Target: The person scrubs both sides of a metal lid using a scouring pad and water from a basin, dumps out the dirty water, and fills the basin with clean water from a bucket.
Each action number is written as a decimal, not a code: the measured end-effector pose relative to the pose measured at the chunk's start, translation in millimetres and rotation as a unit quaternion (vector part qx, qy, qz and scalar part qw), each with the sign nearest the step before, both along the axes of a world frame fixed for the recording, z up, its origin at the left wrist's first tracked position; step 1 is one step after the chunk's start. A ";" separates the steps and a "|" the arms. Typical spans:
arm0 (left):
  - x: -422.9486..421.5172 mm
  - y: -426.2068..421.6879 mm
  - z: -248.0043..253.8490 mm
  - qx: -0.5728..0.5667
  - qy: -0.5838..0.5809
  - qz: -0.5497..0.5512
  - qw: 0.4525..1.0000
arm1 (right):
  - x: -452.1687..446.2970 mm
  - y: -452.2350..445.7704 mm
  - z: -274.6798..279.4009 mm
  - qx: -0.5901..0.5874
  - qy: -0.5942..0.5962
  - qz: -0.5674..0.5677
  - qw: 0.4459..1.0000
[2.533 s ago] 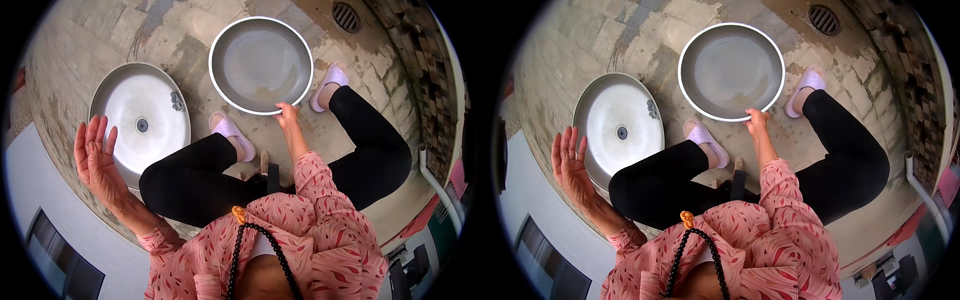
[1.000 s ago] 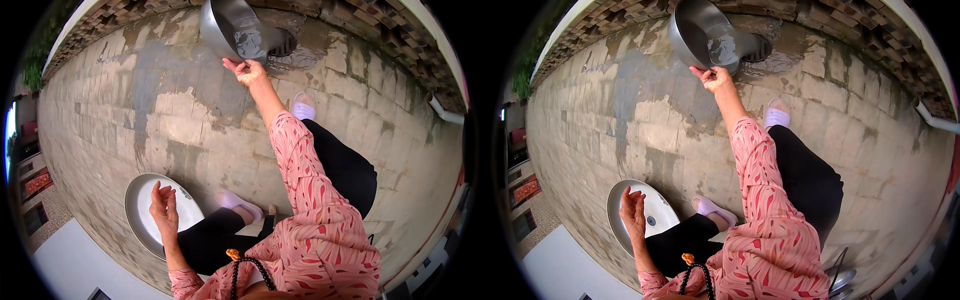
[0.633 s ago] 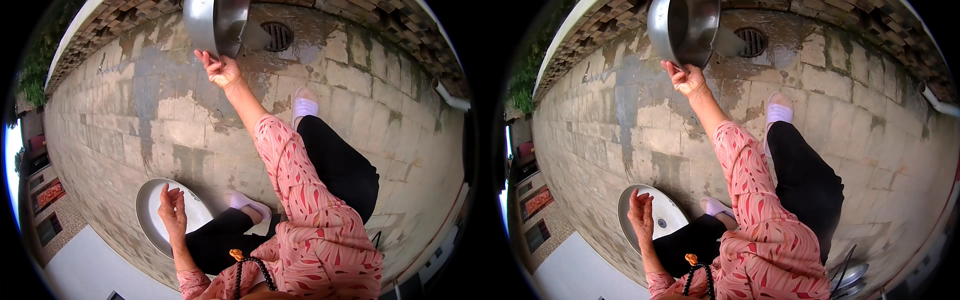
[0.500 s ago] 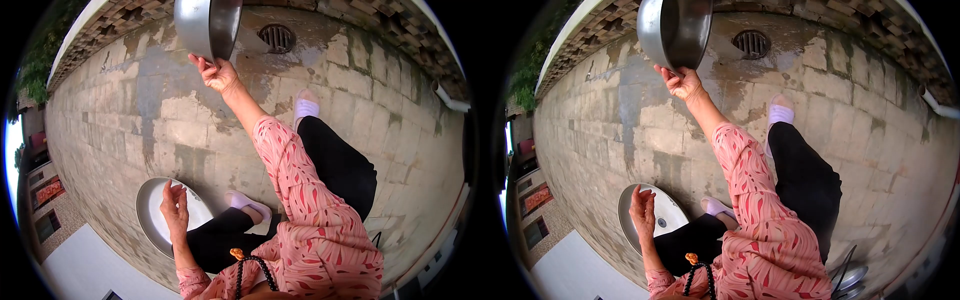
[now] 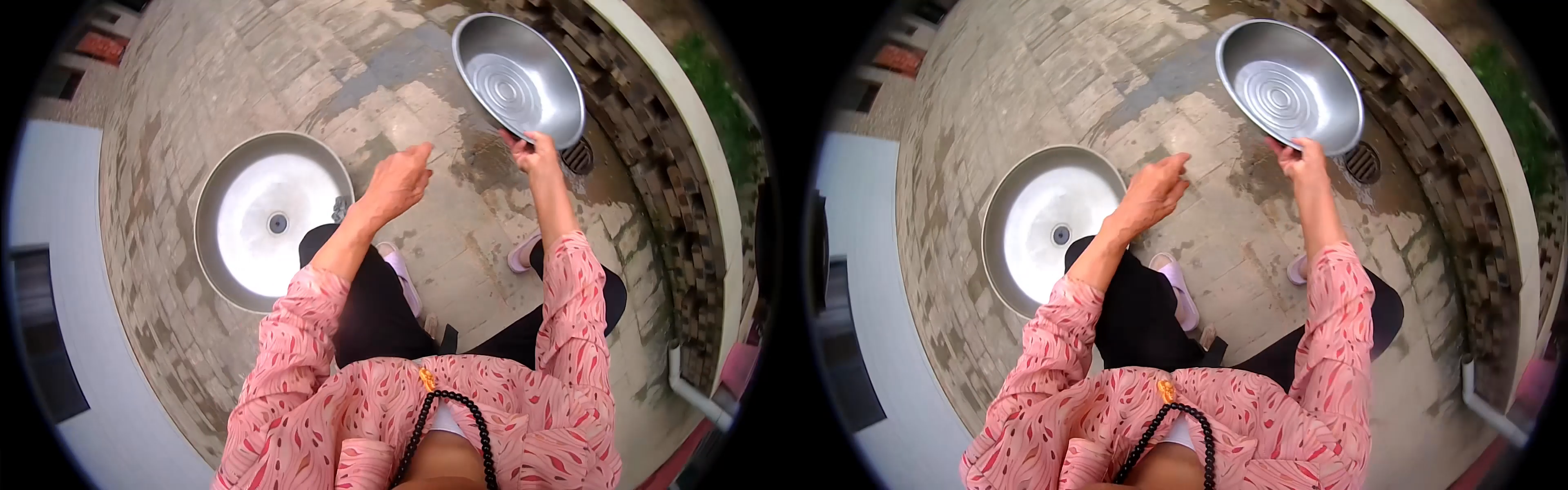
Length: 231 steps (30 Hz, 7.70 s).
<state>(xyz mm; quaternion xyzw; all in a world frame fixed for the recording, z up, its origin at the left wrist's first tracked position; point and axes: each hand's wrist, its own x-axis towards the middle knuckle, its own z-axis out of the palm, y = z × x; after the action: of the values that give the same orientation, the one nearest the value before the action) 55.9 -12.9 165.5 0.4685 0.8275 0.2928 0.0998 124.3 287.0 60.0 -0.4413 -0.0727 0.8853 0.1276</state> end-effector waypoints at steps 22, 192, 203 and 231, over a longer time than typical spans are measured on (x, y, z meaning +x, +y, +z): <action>8.4 -71.2 -10.6 0.060 -0.020 0.089 0.994 | -77.4 -89.3 57.2 -0.043 0.014 0.169 0.985; 1005.4 -1343.0 28.3 0.275 0.049 0.952 -0.125 | 565.7 -1654.3 -174.6 0.329 -0.069 0.860 0.385; 984.6 -1352.0 24.5 0.222 0.017 0.969 -0.106 | 545.0 -1649.9 -174.8 0.336 -0.050 0.859 0.383; 1230.4 -1319.9 31.2 0.126 -0.180 0.936 -0.276 | 513.8 -1624.9 -233.1 0.286 -0.092 0.894 0.333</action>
<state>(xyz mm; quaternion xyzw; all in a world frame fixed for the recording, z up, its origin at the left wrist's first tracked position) 1286.2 -1332.8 196.7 0.9438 -0.1552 -0.2012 0.2115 638.2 -1337.9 -173.1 -0.1270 -0.6839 0.3468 -0.6291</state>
